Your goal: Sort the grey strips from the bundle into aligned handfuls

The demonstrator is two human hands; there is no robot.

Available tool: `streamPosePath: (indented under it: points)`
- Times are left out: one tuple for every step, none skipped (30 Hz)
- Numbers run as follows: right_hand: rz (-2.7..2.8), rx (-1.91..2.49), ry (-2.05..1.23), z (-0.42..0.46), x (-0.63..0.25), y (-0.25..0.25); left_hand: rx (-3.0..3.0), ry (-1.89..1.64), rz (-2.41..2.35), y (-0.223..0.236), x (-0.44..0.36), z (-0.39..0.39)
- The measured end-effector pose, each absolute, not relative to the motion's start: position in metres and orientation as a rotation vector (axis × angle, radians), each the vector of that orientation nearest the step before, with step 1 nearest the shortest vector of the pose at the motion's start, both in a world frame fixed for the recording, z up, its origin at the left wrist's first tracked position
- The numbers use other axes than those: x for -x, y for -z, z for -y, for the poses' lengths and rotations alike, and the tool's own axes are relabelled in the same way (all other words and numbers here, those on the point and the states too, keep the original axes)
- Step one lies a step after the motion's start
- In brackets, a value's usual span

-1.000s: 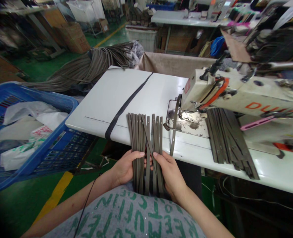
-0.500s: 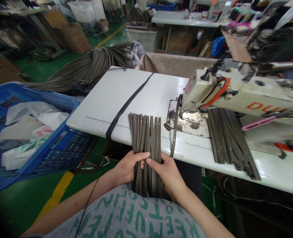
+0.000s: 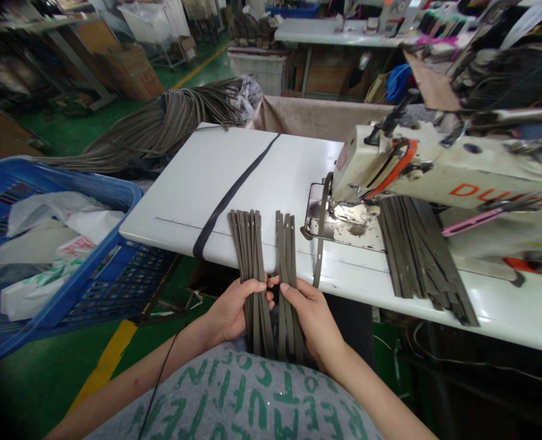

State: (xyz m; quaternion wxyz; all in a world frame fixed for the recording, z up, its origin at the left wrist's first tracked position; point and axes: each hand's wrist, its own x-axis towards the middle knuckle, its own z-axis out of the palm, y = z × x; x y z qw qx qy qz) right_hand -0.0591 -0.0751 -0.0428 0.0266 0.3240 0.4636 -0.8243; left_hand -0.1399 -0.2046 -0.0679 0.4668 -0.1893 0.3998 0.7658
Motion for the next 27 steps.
streamPosePath:
  points:
    - [-1.46,-0.985,2.539,0.075,0.059,0.044,0.421,-1.887,-0.983,0.068,0.14,0.205]
    - [-1.496,-0.967,2.535,0.075,0.059,0.045,0.37,-1.891,-0.99,0.068,0.139,0.205]
    - [-1.539,-0.948,2.531,0.075,0.058,0.046,0.326,-1.888,-1.007,0.068,0.139,0.206]
    - [-1.586,-0.931,2.525,0.075,0.058,0.048,0.292,-1.879,-1.032,0.068,0.138,0.206]
    - [-1.634,-0.917,2.514,0.075,0.058,0.049,0.271,-1.867,-1.062,0.068,0.137,0.206]
    - [-1.683,-0.903,2.498,0.075,0.058,0.05,0.258,-1.857,-1.088,0.069,0.137,0.205]
    - [-1.729,-0.883,2.476,0.075,0.058,0.052,0.252,-1.847,-1.106,0.069,0.136,0.205]
    - [-1.774,-0.859,2.45,0.075,0.058,0.052,0.253,-1.84,-1.112,0.069,0.136,0.204]
    - [-1.814,-0.829,2.424,0.074,0.058,0.053,0.26,-1.835,-1.109,0.07,0.135,0.203]
    - [-1.848,-0.796,2.398,0.074,0.058,0.053,0.27,-1.829,-1.099,0.07,0.135,0.203]
    - [-1.872,-0.765,2.375,0.073,0.057,0.053,0.287,-1.821,-1.088,0.07,0.135,0.202]
    - [-1.883,-0.742,2.354,0.073,0.057,0.053,0.31,-1.814,-1.076,0.069,0.134,0.201]
    - [-1.88,-0.729,2.343,0.072,0.057,0.053,0.333,-1.808,-1.064,0.069,0.134,0.2]
    - [-1.865,-0.725,2.341,0.072,0.056,0.053,0.35,-1.806,-1.048,0.069,0.134,0.199]
    - [-1.844,-0.729,2.35,0.072,0.056,0.053,0.359,-1.808,-1.03,0.069,0.134,0.199]
    - [-1.825,-0.738,2.364,0.072,0.055,0.053,0.357,-1.817,-1.009,0.069,0.134,0.199]
    - [-1.813,-0.748,2.377,0.072,0.055,0.054,0.348,-1.827,-0.989,0.07,0.134,0.199]
    - [-1.811,-0.758,2.387,0.072,0.055,0.054,0.331,-1.832,-0.97,0.07,0.133,0.199]
    - [-1.82,-0.766,2.389,0.072,0.055,0.055,0.315,-1.835,-0.956,0.071,0.133,0.199]
    - [-1.835,-0.77,2.385,0.072,0.055,0.056,0.302,-1.837,-0.946,0.072,0.133,0.199]
    - [-1.855,-0.769,2.379,0.071,0.055,0.056,0.292,-1.838,-0.942,0.072,0.133,0.199]
    - [-1.878,-0.762,2.373,0.071,0.055,0.056,0.286,-1.836,-0.947,0.073,0.132,0.199]
    - [-1.902,-0.75,2.368,0.071,0.055,0.056,0.284,-1.832,-0.955,0.074,0.132,0.2]
    - [-1.924,-0.734,2.363,0.07,0.055,0.057,0.286,-1.83,-0.964,0.074,0.132,0.199]
    - [-1.945,-0.711,2.357,0.07,0.055,0.057,0.292,-1.828,-0.974,0.074,0.132,0.199]
    - [-1.964,-0.683,2.35,0.069,0.055,0.057,0.303,-1.826,-0.98,0.075,0.132,0.199]
    - [-1.992,-0.646,2.339,0.069,0.055,0.058,0.317,-1.826,-0.987,0.075,0.132,0.199]
